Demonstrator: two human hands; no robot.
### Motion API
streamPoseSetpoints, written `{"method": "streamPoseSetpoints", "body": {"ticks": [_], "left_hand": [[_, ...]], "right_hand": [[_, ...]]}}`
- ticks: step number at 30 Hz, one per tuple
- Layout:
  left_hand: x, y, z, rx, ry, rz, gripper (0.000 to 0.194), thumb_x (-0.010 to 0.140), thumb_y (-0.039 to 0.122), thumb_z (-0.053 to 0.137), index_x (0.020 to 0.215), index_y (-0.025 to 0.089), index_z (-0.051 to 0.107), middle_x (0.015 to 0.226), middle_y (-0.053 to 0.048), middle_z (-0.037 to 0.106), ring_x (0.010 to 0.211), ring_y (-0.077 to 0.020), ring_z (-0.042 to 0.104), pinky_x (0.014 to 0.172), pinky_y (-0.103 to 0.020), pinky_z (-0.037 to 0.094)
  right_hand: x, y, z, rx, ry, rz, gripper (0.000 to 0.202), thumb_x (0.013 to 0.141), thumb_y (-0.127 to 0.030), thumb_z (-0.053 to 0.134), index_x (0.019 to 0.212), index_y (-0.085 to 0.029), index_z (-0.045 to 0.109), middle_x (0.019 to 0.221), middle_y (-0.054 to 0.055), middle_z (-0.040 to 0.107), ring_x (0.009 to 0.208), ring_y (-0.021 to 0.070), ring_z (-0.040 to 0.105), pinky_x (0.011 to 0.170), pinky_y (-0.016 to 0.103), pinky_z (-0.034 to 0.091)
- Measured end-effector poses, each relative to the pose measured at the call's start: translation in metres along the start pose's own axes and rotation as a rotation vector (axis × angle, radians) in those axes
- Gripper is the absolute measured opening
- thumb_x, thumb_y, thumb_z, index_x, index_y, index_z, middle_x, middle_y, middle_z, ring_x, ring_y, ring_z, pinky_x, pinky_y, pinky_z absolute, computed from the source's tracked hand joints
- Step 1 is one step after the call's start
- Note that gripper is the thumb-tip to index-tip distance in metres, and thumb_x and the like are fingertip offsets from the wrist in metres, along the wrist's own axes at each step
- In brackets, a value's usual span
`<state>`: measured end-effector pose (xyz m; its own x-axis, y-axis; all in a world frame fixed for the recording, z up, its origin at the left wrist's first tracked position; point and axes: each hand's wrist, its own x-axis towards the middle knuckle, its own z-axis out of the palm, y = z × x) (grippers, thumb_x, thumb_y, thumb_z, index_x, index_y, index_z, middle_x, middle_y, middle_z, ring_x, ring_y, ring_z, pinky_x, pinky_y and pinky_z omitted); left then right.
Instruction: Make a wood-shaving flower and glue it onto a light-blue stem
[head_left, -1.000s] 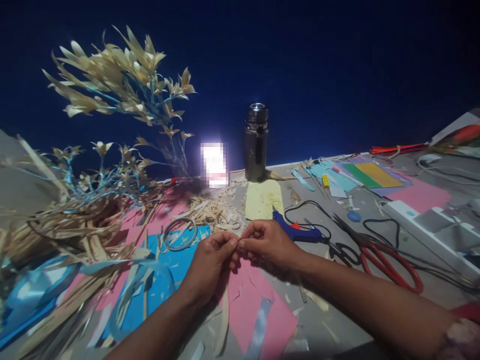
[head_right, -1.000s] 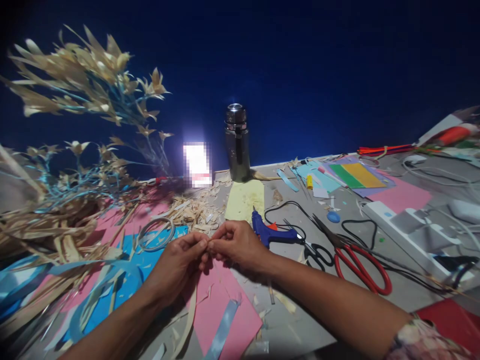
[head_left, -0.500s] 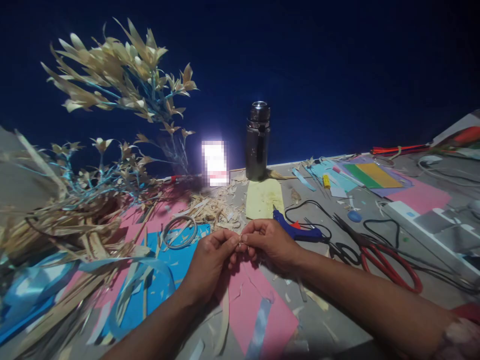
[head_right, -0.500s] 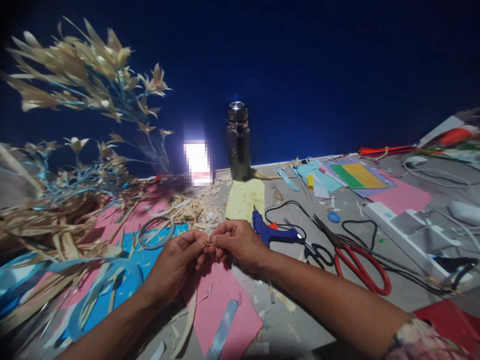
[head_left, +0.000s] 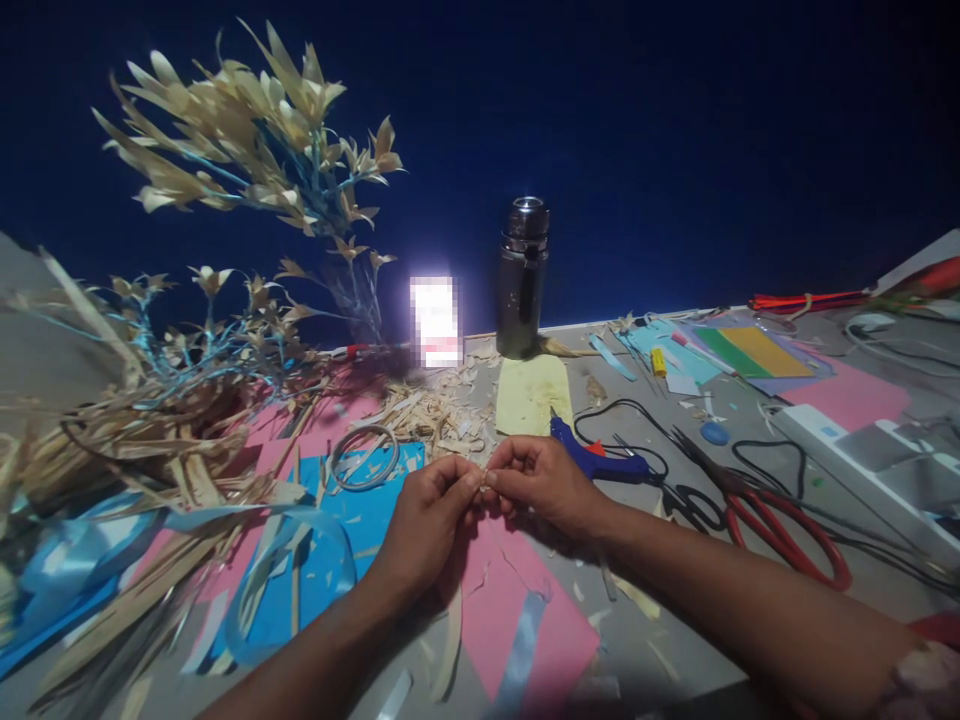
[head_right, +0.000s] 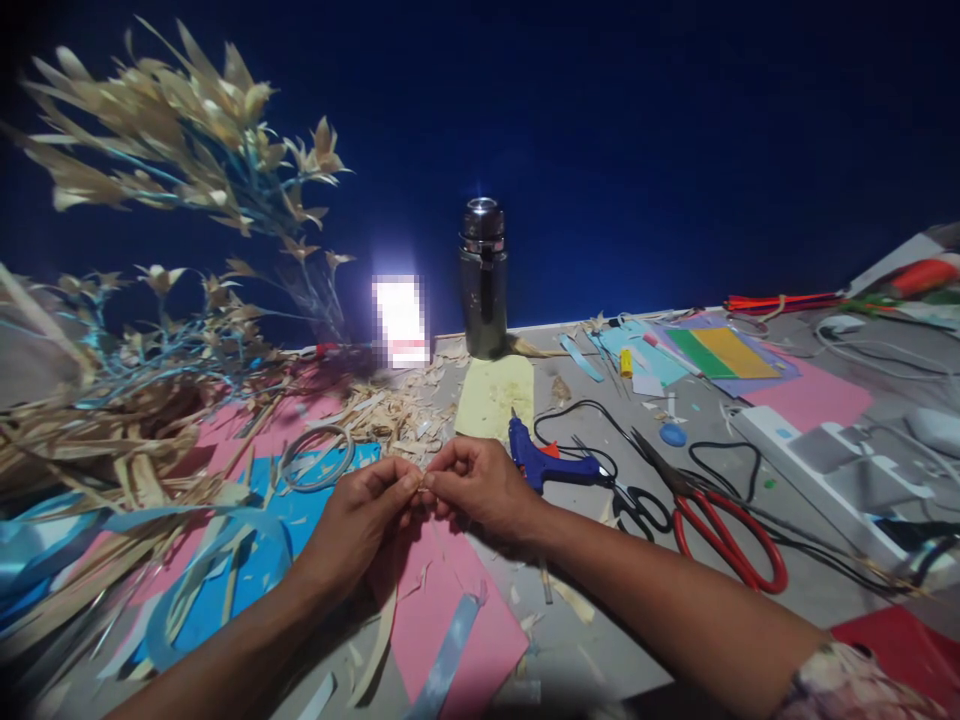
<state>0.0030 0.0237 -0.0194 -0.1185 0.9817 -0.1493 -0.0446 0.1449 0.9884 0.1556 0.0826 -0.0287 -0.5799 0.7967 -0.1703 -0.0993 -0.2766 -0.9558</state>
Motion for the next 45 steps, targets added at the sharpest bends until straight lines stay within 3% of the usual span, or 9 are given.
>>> {"method": "streamPoseSetpoints", "body": {"ticks": [7, 14, 23, 30, 35, 42, 45], "left_hand": [[-0.0014, -0.0044, 0.0014, -0.101, -0.032, -0.070, 0.028, 0.083, 0.038, 0.071, 0.066, 0.016, 0.064, 0.056, -0.001, 0.059, 0.050, -0.0108, 0.049, 0.051, -0.023, 0.038], [-0.0012, -0.0032, 0.0005, 0.011, -0.018, -0.044, 0.030, 0.083, 0.039, 0.070, 0.065, 0.016, 0.064, 0.058, -0.003, 0.062, 0.052, -0.0109, 0.050, 0.051, -0.023, 0.036], [-0.0040, -0.0052, 0.0039, -0.241, -0.087, -0.161, 0.028, 0.081, 0.039, 0.071, 0.067, 0.017, 0.060, 0.049, 0.001, 0.055, 0.043, -0.0096, 0.046, 0.047, -0.023, 0.035], [-0.0046, -0.0081, 0.0059, -0.140, 0.042, -0.083, 0.023, 0.080, 0.035, 0.072, 0.070, 0.017, 0.061, 0.053, 0.002, 0.058, 0.044, -0.0093, 0.048, 0.046, -0.022, 0.037], [-0.0059, -0.0063, 0.0069, -0.060, 0.064, -0.010, 0.019, 0.085, 0.032, 0.065, 0.077, 0.015, 0.068, 0.054, -0.001, 0.062, 0.047, -0.0120, 0.054, 0.052, -0.024, 0.045], [-0.0041, 0.0005, 0.0048, -0.132, 0.011, -0.104, 0.016, 0.073, 0.027, 0.076, 0.079, 0.012, 0.072, 0.069, -0.007, 0.073, 0.053, -0.0126, 0.059, 0.054, -0.025, 0.047], [-0.0020, -0.0017, 0.0026, -0.105, 0.015, -0.094, 0.016, 0.074, 0.028, 0.075, 0.076, 0.013, 0.071, 0.063, -0.005, 0.069, 0.050, -0.0112, 0.056, 0.052, -0.024, 0.046]], "right_hand": [[-0.0011, 0.0023, 0.0006, -0.007, -0.004, -0.032, 0.023, 0.074, -0.033, 0.077, 0.077, -0.016, 0.062, 0.061, -0.001, 0.067, 0.049, 0.0111, 0.060, 0.044, 0.021, 0.049], [0.0003, 0.0039, -0.0008, 0.040, -0.027, 0.031, 0.023, 0.071, -0.032, 0.078, 0.078, -0.016, 0.062, 0.060, 0.000, 0.069, 0.046, 0.0113, 0.060, 0.040, 0.019, 0.048], [-0.0012, 0.0045, -0.0004, -0.012, -0.006, -0.033, 0.032, 0.069, -0.037, 0.085, 0.078, -0.016, 0.062, 0.061, -0.002, 0.067, 0.047, 0.0106, 0.059, 0.043, 0.021, 0.050], [-0.0016, 0.0079, 0.0008, -0.132, 0.042, -0.097, 0.027, 0.078, -0.038, 0.077, 0.076, -0.017, 0.061, 0.060, -0.001, 0.065, 0.047, 0.0114, 0.058, 0.043, 0.021, 0.047], [-0.0012, 0.0074, 0.0005, -0.237, 0.127, -0.154, 0.026, 0.079, -0.037, 0.077, 0.074, -0.017, 0.061, 0.055, -0.002, 0.063, 0.048, 0.0111, 0.058, 0.043, 0.020, 0.044], [0.0013, 0.0051, -0.0008, 0.022, 0.087, 0.003, 0.029, 0.071, -0.038, 0.081, 0.076, -0.017, 0.062, 0.056, -0.002, 0.066, 0.040, 0.0092, 0.054, 0.037, 0.019, 0.045], [0.0028, 0.0050, -0.0020, 0.100, 0.027, 0.050, 0.029, 0.070, -0.037, 0.081, 0.072, -0.016, 0.061, 0.057, -0.001, 0.067, 0.039, 0.0090, 0.053, 0.034, 0.019, 0.045]]}}
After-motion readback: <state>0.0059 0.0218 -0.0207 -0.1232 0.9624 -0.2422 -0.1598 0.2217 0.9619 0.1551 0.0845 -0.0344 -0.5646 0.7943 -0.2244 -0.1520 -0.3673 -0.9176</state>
